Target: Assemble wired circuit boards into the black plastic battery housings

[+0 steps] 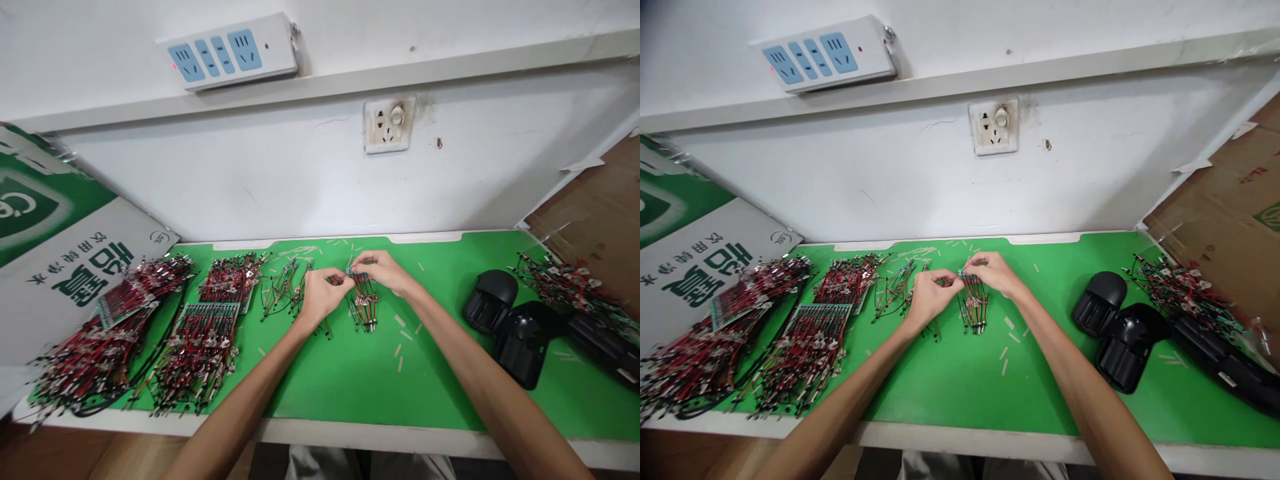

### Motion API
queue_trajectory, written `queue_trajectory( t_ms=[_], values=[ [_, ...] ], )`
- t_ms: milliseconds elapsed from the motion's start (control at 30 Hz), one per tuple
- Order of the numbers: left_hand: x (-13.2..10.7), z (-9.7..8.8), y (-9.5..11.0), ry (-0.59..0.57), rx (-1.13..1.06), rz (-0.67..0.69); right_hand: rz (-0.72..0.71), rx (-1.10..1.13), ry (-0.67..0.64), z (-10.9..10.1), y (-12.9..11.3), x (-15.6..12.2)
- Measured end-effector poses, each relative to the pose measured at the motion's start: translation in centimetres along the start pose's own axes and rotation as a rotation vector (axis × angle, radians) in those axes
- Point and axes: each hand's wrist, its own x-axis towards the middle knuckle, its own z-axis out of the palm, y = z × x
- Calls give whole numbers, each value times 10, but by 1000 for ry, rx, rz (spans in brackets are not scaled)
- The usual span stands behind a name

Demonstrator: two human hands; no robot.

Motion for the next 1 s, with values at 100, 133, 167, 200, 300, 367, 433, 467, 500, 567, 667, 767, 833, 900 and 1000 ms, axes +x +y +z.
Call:
queue_trajectory(
  t_ms=[100,133,167,200,300,367,433,467,500,567,667,767,833,900,1000],
  values=[
    [-3,5,4,46,6,-33,-5,-22,10,2,1,0],
    [-3,6,4,57,12,-38,-6,-31,15,3,1,0],
    [-3,6,5,67,18,-42,-6,-40,19,4,1,0],
    [-2,5,4,75,25,-47,-4,-47,23,4,1,-1],
    [4,-8,1,60,101,-79,13,-50,23,2,-2,-1],
    [10,-23,-3,-42,247,-90,31,-48,2,-4,-5,-2],
    [15,-39,-7,-176,437,-68,46,-54,-34,-14,-8,-3],
    [16,-46,-9,-228,522,-48,53,-63,-51,-19,-10,-4],
    [18,-51,-10,-263,591,-26,60,-73,-62,-25,-11,-4],
    [18,-59,-10,-287,686,4,75,-94,-66,-35,-13,-5],
    [16,-58,-5,-271,725,14,93,-97,-46,-41,-15,-6],
    [10,-46,4,-210,542,76,108,-46,-68,-35,-19,-8],
    [6,-36,9,-204,375,121,106,2,-99,-27,-21,-9],
    [3,-26,11,-211,272,141,91,39,-115,-18,-21,-10],
    [2,-18,7,-185,211,144,83,63,-83,-8,-18,-8]
  ],
)
